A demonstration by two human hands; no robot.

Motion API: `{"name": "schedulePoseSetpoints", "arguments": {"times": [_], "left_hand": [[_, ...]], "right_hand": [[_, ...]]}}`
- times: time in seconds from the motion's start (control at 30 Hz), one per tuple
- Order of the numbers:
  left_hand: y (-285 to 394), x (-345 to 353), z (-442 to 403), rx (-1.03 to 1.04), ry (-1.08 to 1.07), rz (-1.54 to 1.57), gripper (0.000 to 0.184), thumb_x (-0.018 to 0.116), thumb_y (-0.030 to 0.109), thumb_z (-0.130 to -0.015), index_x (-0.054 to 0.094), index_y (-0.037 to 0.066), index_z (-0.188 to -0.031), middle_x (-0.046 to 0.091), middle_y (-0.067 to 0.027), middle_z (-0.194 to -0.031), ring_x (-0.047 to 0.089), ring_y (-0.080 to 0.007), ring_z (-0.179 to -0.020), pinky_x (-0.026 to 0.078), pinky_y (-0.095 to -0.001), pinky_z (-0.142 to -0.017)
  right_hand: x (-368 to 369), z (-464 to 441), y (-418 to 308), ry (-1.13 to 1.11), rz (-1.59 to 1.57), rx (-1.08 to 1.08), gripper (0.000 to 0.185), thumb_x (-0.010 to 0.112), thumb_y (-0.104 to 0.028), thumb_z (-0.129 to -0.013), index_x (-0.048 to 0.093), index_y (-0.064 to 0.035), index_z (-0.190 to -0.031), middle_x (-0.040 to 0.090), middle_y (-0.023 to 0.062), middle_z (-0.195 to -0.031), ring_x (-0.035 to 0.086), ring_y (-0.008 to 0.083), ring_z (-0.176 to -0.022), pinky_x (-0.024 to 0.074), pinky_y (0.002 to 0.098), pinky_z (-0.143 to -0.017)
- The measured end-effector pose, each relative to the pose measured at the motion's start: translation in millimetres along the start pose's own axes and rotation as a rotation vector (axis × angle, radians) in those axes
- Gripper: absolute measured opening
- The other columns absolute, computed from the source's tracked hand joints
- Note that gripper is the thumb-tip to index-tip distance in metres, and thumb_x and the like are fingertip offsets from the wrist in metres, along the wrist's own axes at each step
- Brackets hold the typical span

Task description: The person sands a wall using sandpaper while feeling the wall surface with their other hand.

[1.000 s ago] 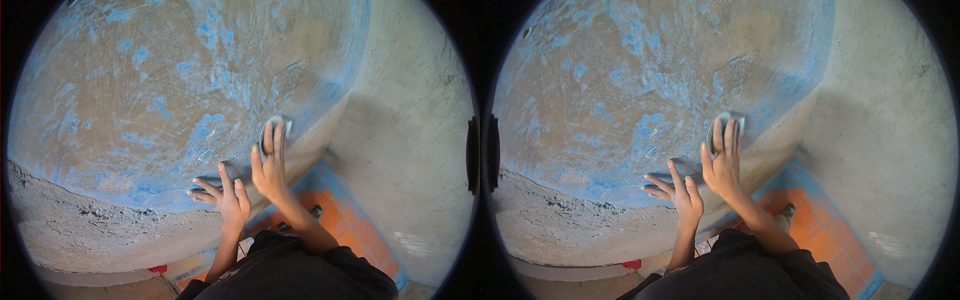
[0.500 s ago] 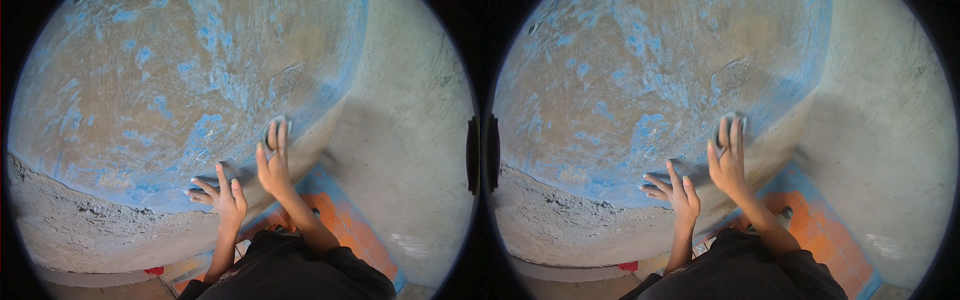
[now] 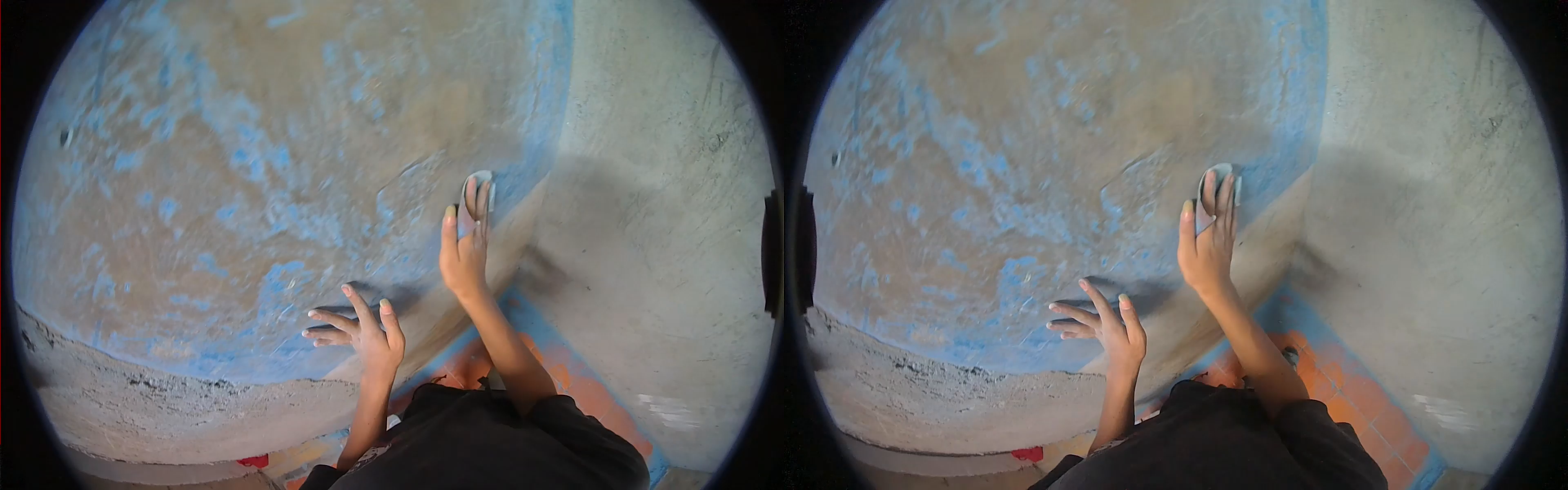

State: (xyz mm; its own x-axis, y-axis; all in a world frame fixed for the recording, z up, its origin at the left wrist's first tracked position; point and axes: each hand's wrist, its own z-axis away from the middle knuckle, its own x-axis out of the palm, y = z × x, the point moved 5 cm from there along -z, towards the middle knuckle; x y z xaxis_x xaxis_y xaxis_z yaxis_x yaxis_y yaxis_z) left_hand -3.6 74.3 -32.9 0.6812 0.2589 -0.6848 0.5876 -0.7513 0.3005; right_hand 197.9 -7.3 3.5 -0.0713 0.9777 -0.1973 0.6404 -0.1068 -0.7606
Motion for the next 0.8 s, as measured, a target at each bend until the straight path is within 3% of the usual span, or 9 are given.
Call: {"name": "schedulePoseSetpoints", "arguments": {"times": [0.2, 0.3, 0.4, 0.63, 0.8], "left_hand": [[47, 38, -22, -0.063, 0.012, 0.085, 0.081, 0.044, 0.045, -0.100, 0.001, 0.008, -0.157, -0.031, -0.0389, -0.148, -0.036, -0.0658, -0.126, -0.017, -0.0813, -0.089], [70, 50, -28, -0.085, -0.018, 0.081, 0.085, 0.044, 0.046, -0.099, -0.003, 0.005, -0.156, -0.032, -0.0409, -0.146, -0.035, -0.0666, -0.126, -0.016, -0.0812, -0.090], [95, 64, -37, -0.114, -0.031, 0.088, 0.087, 0.044, 0.046, -0.099, -0.006, 0.002, -0.155, -0.032, -0.0418, -0.145, -0.034, -0.0667, -0.126, -0.016, -0.0810, -0.090], [146, 98, -55, -0.188, 0.031, 0.109, 0.087, 0.039, 0.049, -0.100, -0.010, 0.002, -0.154, -0.032, -0.0387, -0.148, -0.033, -0.0617, -0.131, -0.016, -0.0776, -0.095], [164, 123, -57, -0.209, 0.045, 0.066, 0.089, 0.037, 0.052, -0.100, -0.013, 0.002, -0.154, -0.033, -0.0391, -0.147, -0.033, -0.0614, -0.131, -0.017, -0.0766, -0.096]], "right_hand": [[2, 43, 27, -0.242, 0.102, -0.020, 0.062, 0.041, -0.033, -0.102, 0.024, -0.0021, -0.154, 0.014, 0.0338, -0.156, 0.016, 0.0523, -0.143, 0.0193, 0.0543, -0.116], [-25, -40, 52, -0.038, 0.007, -0.033, 0.062, 0.042, -0.030, -0.103, 0.023, 0.0000, -0.153, 0.012, 0.0345, -0.156, 0.015, 0.0533, -0.143, 0.0179, 0.0559, -0.116], [-56, -115, 57, 0.015, -0.032, -0.111, 0.063, 0.044, -0.028, -0.102, 0.021, 0.0005, -0.153, 0.010, 0.0359, -0.156, 0.012, 0.0537, -0.143, 0.0170, 0.0577, -0.115], [-47, -75, 83, -0.238, 0.011, -0.210, 0.066, 0.045, -0.029, -0.101, 0.021, 0.0044, -0.152, 0.009, 0.0366, -0.155, 0.010, 0.0584, -0.141, 0.0155, 0.0610, -0.114], [-87, -200, 77, 0.004, -0.137, -0.356, 0.064, 0.047, -0.029, -0.100, 0.026, -0.0001, -0.153, 0.015, 0.0361, -0.155, 0.012, 0.0579, -0.142, 0.0112, 0.0646, -0.113]]}}
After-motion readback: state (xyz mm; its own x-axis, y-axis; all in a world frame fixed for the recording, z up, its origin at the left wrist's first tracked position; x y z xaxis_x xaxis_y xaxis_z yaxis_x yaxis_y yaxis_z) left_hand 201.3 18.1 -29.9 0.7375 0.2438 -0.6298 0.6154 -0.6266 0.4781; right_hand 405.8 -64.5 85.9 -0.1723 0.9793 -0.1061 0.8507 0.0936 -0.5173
